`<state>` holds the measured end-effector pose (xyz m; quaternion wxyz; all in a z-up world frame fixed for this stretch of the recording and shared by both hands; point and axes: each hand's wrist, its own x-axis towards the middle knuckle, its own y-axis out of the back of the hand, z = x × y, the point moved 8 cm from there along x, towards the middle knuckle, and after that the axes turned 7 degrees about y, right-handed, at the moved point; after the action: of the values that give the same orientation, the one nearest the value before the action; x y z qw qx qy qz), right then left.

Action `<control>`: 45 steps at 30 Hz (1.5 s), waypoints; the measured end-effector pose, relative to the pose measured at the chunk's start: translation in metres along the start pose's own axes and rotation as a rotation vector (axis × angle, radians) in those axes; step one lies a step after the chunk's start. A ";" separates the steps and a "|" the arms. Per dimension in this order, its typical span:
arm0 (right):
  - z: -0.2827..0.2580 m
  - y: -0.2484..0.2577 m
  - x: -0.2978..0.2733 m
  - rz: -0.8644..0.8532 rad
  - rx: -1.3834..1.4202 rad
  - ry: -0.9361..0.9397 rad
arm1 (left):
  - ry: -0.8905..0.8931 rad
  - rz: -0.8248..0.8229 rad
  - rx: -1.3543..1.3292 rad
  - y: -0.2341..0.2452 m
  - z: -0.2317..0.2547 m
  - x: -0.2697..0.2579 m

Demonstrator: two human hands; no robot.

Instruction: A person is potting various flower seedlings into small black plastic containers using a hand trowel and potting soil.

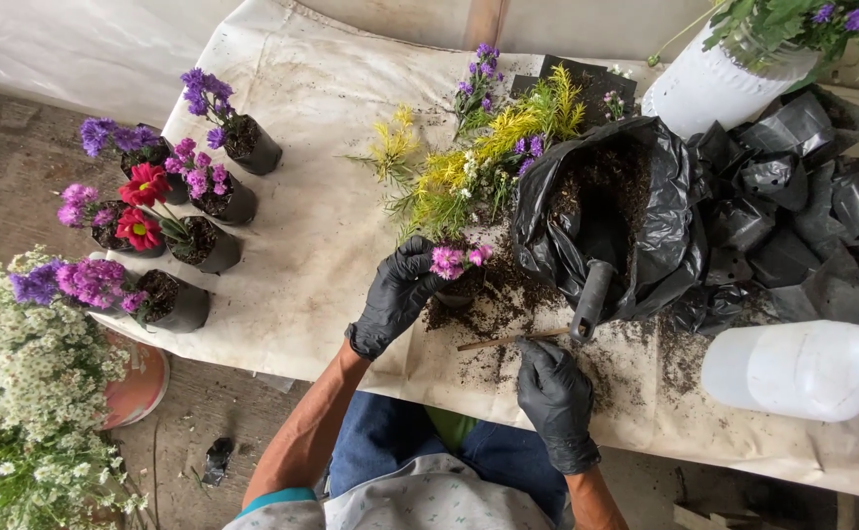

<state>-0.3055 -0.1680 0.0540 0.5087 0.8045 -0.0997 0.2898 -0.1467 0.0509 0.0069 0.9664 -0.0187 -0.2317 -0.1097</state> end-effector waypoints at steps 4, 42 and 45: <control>0.000 0.001 0.001 0.010 0.001 0.005 | -0.072 0.018 0.011 -0.003 0.006 -0.003; -0.075 0.059 0.132 0.330 0.536 -0.132 | 0.311 0.131 -0.139 0.005 0.018 -0.003; -0.053 0.043 0.094 0.364 0.559 -0.089 | 0.199 0.097 -0.096 -0.002 0.007 -0.008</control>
<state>-0.2686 -0.1289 0.1569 0.2033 0.8939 -0.1805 0.3564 -0.1575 0.0511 0.0097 0.9868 -0.0653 -0.1281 -0.0749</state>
